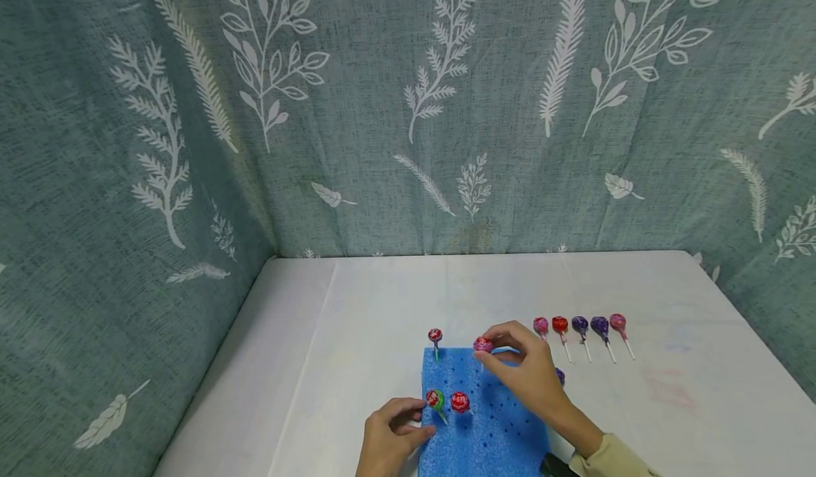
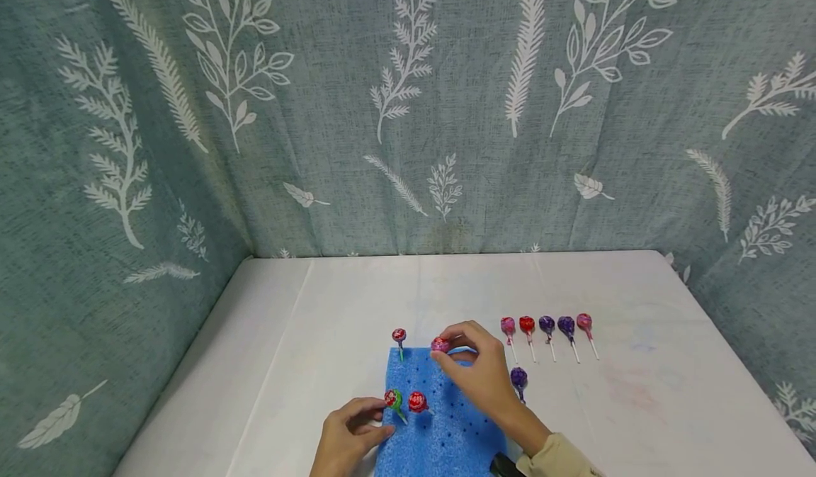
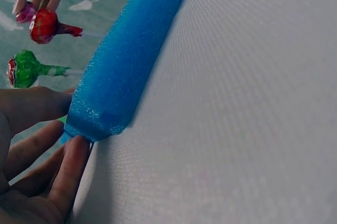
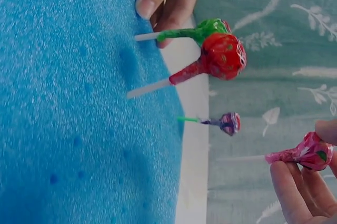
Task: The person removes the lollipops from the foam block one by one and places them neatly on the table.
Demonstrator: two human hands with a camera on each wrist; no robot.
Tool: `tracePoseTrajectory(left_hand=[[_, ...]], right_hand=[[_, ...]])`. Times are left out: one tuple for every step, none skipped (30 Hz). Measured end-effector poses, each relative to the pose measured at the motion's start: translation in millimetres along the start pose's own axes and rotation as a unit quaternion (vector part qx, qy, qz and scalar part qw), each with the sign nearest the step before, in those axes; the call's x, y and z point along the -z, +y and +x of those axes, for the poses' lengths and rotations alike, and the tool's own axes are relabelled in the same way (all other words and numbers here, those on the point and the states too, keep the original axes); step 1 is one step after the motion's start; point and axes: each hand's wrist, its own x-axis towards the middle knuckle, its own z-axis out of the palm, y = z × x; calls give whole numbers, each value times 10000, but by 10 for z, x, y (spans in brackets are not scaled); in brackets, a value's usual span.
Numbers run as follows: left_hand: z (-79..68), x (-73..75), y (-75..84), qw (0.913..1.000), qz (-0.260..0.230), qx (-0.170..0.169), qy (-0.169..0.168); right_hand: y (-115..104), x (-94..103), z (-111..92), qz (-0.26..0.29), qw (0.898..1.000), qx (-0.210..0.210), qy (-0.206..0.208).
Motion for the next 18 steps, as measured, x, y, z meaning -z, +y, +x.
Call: tracePoseTrajectory(left_hand=[[1,0,-2,10000,-13,0,-6],[1,2,-4,10000,-22,-3,-6],[1,4,-5,10000,-27,-3,-8],[2,4,-4,10000,-29,-7,-10],[2,4,-3,10000,-28,-11,-12],[1,3,-2,10000,-29,-12,-17],[0,3,0,10000,-27,-13,-17],[-2,2,1,10000,-24,-11,-16],[-3,3,2,10000,-32,-8,-23],[-4,4,4,10000,-33,-4,-24],[-5,5,5,10000,-41,2,-27],[-6,6,7,10000,-49,7,-28],[-7,6,7,10000,-52,18,-24],[-7,7,8,10000,-51,24,-22],[-7,7,8,10000,-50,32,-16],[-7,6,5,10000,-37,37,-3],[-6,4,2,10000,-30,44,8],[-5,2,-2,10000,-21,45,16]], right_hand=[[-2,12,1,-47,10000,-15,39],[-3,22,2,-98,9999,-31,63],[-4,31,4,-158,9998,-44,82],[-5,45,3,-215,9997,-56,102],[-1,58,3,-247,9996,-68,117],[7,72,3,-250,9996,-68,130],[17,85,2,-249,9996,-76,143],[55,100,-2,-265,9995,-71,150],[98,115,-5,-268,9995,-41,157],[147,130,-9,-262,9995,-51,166],[195,147,-13,-267,9995,-40,177],[238,163,-16,-281,9994,-51,198],[280,180,-19,-304,9993,-73,212],[321,197,-22,-308,9992,-82,223],[334,213,-24,-333,9991,-104,237],[340,228,-27,-362,9989,-151,258],[341,244,-30,-385,9987,-165,279],[346,258,-33,-390,9986,-196,296]])
